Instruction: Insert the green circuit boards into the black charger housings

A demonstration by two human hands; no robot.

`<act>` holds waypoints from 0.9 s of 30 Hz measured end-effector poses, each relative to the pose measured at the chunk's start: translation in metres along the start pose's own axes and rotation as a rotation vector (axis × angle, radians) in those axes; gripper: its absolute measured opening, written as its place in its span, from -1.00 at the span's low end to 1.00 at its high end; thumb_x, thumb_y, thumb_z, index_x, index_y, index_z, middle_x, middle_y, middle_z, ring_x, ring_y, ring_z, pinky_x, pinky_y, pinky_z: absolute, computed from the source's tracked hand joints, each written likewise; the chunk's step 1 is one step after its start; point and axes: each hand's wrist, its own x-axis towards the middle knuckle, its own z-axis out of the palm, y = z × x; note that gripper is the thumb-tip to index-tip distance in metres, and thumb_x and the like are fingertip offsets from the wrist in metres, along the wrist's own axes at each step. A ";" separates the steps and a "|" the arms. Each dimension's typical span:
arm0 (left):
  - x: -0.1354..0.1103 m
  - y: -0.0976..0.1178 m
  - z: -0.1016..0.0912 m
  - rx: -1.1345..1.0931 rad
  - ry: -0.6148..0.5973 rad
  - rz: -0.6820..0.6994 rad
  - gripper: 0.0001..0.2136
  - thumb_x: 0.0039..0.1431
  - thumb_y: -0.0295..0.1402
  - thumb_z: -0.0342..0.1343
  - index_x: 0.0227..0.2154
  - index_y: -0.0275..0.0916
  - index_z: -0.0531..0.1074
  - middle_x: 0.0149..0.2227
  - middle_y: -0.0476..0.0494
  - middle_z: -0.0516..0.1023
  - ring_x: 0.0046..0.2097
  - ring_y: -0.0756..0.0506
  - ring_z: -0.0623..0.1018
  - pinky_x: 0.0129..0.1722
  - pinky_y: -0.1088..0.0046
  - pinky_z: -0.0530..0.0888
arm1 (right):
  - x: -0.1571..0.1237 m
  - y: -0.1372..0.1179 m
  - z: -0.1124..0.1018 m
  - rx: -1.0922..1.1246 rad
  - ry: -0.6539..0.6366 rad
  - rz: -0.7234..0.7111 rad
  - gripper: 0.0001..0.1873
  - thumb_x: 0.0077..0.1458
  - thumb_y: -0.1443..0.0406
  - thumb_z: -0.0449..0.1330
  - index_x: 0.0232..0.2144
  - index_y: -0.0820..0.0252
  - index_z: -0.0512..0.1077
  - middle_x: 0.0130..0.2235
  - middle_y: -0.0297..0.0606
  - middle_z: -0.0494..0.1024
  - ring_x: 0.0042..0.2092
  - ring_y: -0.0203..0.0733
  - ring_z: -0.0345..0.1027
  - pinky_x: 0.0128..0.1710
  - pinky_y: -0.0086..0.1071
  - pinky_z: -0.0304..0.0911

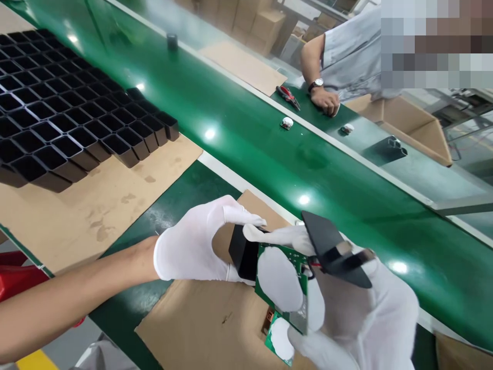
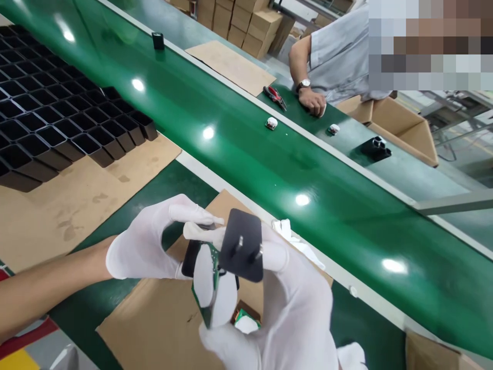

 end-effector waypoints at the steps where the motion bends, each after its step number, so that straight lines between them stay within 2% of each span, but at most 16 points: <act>1: 0.000 0.000 0.000 -0.025 -0.008 0.000 -0.40 -0.03 -0.20 0.61 0.08 -0.06 0.53 -0.06 -0.08 0.70 -0.13 -0.19 0.72 -0.14 0.26 0.63 | -0.001 0.003 -0.001 0.025 -0.040 -0.007 -0.37 -0.15 0.56 0.39 0.00 -0.02 0.64 -0.12 -0.26 0.77 -0.06 0.15 0.71 -0.02 -0.05 0.67; 3: -0.001 -0.002 0.001 -0.078 -0.017 0.015 -0.40 -0.04 -0.19 0.61 0.06 -0.06 0.52 -0.02 -0.09 0.71 -0.08 -0.21 0.72 -0.08 0.24 0.65 | -0.004 0.008 -0.004 0.045 -0.108 -0.022 -0.23 -0.18 0.61 0.34 0.09 -0.04 0.60 -0.15 -0.33 0.76 -0.08 0.07 0.69 -0.02 -0.10 0.65; 4: -0.001 -0.003 0.002 -0.099 -0.019 0.022 -0.41 -0.04 -0.19 0.61 0.05 -0.06 0.52 -0.01 -0.09 0.70 -0.06 -0.21 0.73 -0.06 0.24 0.65 | -0.004 0.010 -0.005 0.041 -0.123 -0.034 -0.23 -0.18 0.61 0.34 0.09 -0.03 0.59 -0.16 -0.33 0.75 -0.09 0.05 0.68 -0.04 -0.12 0.64; 8: -0.002 -0.006 0.003 -0.113 -0.022 0.054 -0.43 -0.03 -0.24 0.61 0.00 -0.06 0.47 0.00 -0.07 0.70 -0.01 -0.17 0.72 -0.01 0.29 0.63 | -0.004 0.017 -0.010 0.016 -0.137 -0.095 -0.33 -0.18 0.60 0.40 0.00 0.04 0.61 -0.06 -0.26 0.75 -0.04 0.07 0.67 0.02 -0.11 0.62; 16: -0.002 -0.002 0.001 -0.118 -0.028 0.010 -0.48 -0.04 -0.23 0.58 -0.08 -0.10 0.43 -0.03 -0.07 0.67 -0.04 -0.16 0.71 -0.03 0.29 0.64 | -0.002 0.019 -0.007 0.000 -0.149 -0.100 -0.31 -0.15 0.59 0.43 0.05 0.01 0.58 0.12 -0.33 0.72 0.09 -0.02 0.66 0.18 -0.24 0.58; 19: 0.000 0.001 0.000 -0.114 -0.042 -0.017 -0.50 -0.04 -0.24 0.57 -0.09 -0.11 0.45 -0.04 -0.08 0.68 -0.04 -0.17 0.70 -0.02 0.28 0.64 | -0.002 0.020 -0.007 -0.013 -0.169 -0.104 -0.33 -0.14 0.57 0.46 0.03 -0.02 0.57 -0.03 -0.38 0.77 0.08 -0.01 0.66 0.25 -0.22 0.55; 22: 0.002 0.004 -0.001 -0.118 -0.042 -0.010 -0.53 -0.03 -0.25 0.57 -0.12 -0.11 0.46 -0.07 -0.06 0.69 -0.06 -0.16 0.71 -0.03 0.29 0.64 | 0.000 0.019 -0.006 -0.009 -0.183 -0.110 -0.37 -0.12 0.58 0.45 -0.02 -0.04 0.58 -0.25 -0.44 0.75 0.00 -0.03 0.67 0.21 -0.23 0.57; 27: 0.002 0.003 0.002 -0.144 -0.019 0.008 -0.54 -0.01 -0.23 0.56 -0.13 -0.12 0.45 -0.11 -0.05 0.68 -0.12 -0.14 0.71 -0.07 0.30 0.64 | 0.005 0.019 -0.006 -0.014 -0.206 -0.123 -0.35 -0.06 0.57 0.45 0.05 -0.04 0.57 -0.33 -0.44 0.72 -0.14 -0.02 0.67 0.20 -0.15 0.58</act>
